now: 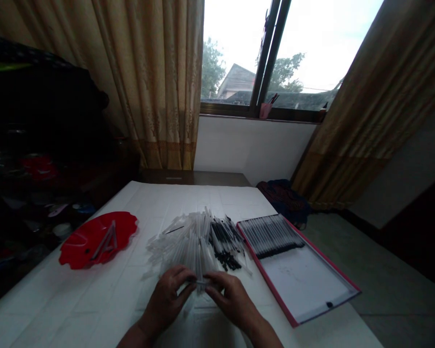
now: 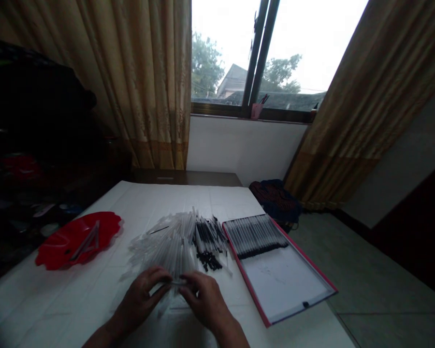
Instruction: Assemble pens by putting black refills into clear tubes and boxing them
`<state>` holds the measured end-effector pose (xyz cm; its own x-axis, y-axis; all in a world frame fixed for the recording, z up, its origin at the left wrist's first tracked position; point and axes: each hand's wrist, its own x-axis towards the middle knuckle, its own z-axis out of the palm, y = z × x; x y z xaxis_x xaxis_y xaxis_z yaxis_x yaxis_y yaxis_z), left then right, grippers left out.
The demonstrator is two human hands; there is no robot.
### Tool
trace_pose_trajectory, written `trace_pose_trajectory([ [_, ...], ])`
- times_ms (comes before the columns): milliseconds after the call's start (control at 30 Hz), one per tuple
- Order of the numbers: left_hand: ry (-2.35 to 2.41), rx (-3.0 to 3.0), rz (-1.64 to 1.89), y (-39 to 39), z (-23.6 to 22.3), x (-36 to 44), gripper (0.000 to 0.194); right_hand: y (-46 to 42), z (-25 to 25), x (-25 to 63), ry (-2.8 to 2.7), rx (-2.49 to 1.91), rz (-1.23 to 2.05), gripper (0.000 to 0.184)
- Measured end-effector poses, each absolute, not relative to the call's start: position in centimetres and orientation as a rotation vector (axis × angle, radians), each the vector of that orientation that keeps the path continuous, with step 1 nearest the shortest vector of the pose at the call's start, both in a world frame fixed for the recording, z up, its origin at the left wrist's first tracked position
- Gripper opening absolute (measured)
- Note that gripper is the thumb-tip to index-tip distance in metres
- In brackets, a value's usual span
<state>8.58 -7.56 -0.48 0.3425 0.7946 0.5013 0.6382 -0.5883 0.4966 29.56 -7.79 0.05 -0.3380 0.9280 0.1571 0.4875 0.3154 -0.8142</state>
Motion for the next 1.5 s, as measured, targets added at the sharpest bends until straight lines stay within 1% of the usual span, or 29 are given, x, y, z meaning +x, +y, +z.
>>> trace_pose_trajectory([
  [67, 1.44, 2.429, 1.145, -8.3, -1.3, 8.6, 0.024, -7.9, -0.4, 29.8, -1.997, -1.252, 0.845, 0.021],
  [133, 1.612, 2.424, 1.196, -9.2, -2.4, 8.5, 0.031, -8.1, -0.9, 30.5, -1.965, -1.299, 0.804, 0.021],
  [200, 1.687, 2.453, 1.145, -10.2, -3.3, 8.5, 0.026, -8.5, -1.6, 31.4, -1.916, -1.347, 0.801, 0.022],
  [333, 1.715, 2.487, 0.702, -11.8, -3.9, 9.1, 0.015, -9.3, -2.6, 32.9, -1.874, -1.338, 0.855, 0.023],
  [433, 1.766, 2.39, 0.599, -11.8, -3.3, 9.5, 0.011, -9.6, -2.8, 33.3, -1.866, -1.283, 0.884, 0.023],
  [500, 1.757, 2.295, 0.628, -11.4, -3.0, 9.4, 0.011, -9.7, -2.6, 33.3, -1.874, -1.281, 0.893, 0.023],
  [667, 1.701, 1.968, 0.88, -10.7, -2.8, 8.3, 0.023, -10.0, -2.0, 32.8, -1.905, -1.284, 0.917, 0.026],
  [800, 1.642, 1.849, 0.941, -10.5, -2.6, 8.3, 0.026, -10.1, -1.6, 32.2, -1.893, -1.278, 0.909, 0.027],
  [1033, 1.606, 1.941, 1.05, -10.0, -2.6, 8.5, 0.028, -9.7, -0.9, 32.0, -1.916, -1.262, 0.877, 0.024],
  [1267, 1.594, 2.056, 1.073, -10.0, -2.7, 8.3, 0.032, -9.4, -0.6, 32.0, -1.958, -1.298, 0.81, 0.024],
  [1500, 1.452, 2.253, 1.038, -9.6, -2.4, 8.8, 0.025, -8.7, 1.1, 32.3, -2.125, -1.369, 0.757, 0.022],
])
